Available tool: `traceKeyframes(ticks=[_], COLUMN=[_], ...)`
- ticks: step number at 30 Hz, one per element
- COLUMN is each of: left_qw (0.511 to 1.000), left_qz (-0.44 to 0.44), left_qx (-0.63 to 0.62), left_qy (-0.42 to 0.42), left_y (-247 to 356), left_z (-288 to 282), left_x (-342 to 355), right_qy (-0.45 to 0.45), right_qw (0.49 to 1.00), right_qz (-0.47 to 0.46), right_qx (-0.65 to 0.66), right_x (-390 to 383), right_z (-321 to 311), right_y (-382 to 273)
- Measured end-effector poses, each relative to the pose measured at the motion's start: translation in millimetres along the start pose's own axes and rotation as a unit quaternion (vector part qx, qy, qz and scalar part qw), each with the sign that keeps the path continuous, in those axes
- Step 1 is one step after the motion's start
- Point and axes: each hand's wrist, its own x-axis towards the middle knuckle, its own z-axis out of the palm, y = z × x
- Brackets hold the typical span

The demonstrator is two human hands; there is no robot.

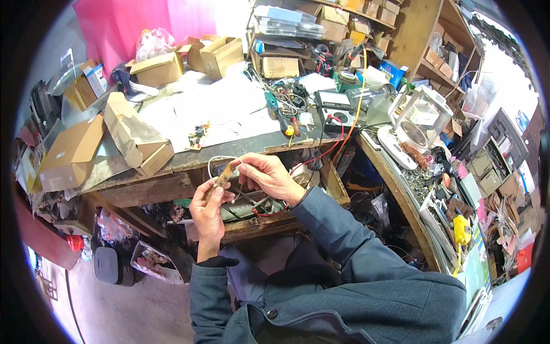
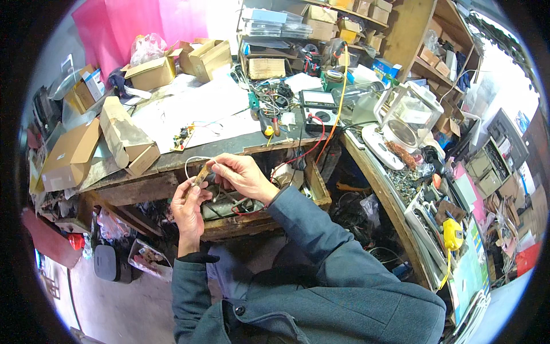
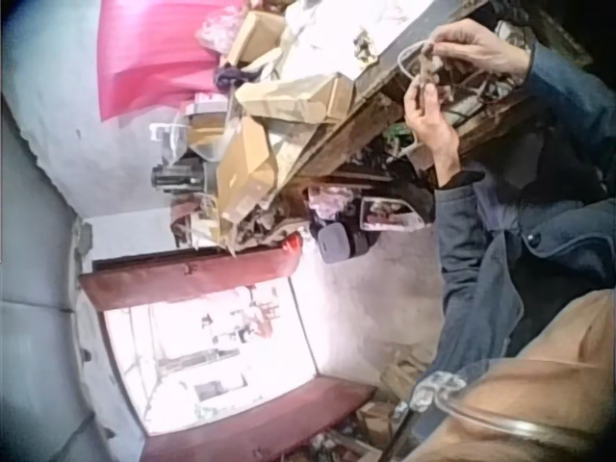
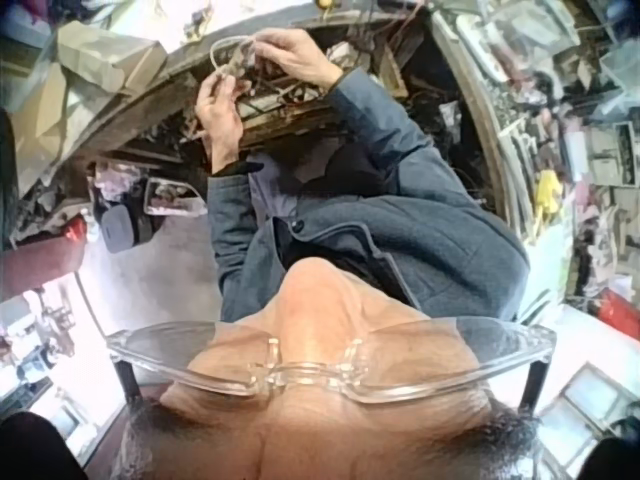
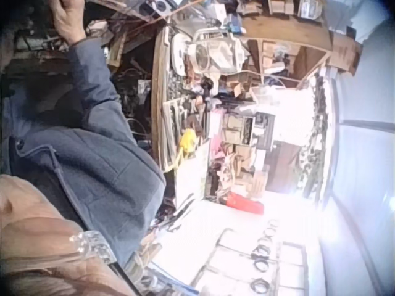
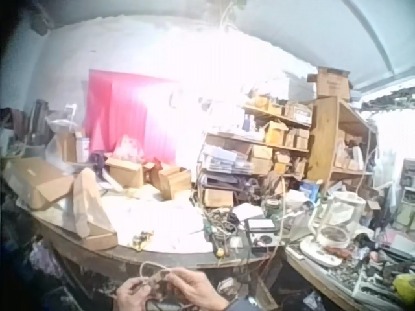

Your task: The person uses a multimeter to test points on a green circuit board, then places the board into a cardboard box. The person then retrieves a small component from a drawer and tests it with the multimeter.

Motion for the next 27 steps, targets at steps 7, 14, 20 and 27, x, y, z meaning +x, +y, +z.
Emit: traceKeyframes(ticks=[7, 14, 20, 27], left_qw=[0.997, 0.985, 0.990, 0.973], left_qz=[-0.011, -0.031, -0.015, -0.028], left_qx=[0.065, 0.136, 0.116, 0.214], left_qy=[-0.049, -0.097, -0.080, -0.079], left_y=[-1.1, -0.4, 3.0, -2.8], left_z=[-1.0, 0.0, 13.5, 12.3], left_x=[-4.1, -6.8, -7.3, -9.9], right_qy=[-0.015, -0.014, -0.005, 0.112], right_qw=[0.991, 0.997, 0.996, 0.986], right_qz=[-0.064, -0.036, -0.070, -0.124], right_qx=[-0.117, -0.070, -0.061, -0.030], right_x=[-8.0, -20.3, -18.7, -8.0], right_z=[-7.2, -2.5, -20.5, -54.1], right_y=[-8.3, -31.1, -39.0, -74.6])
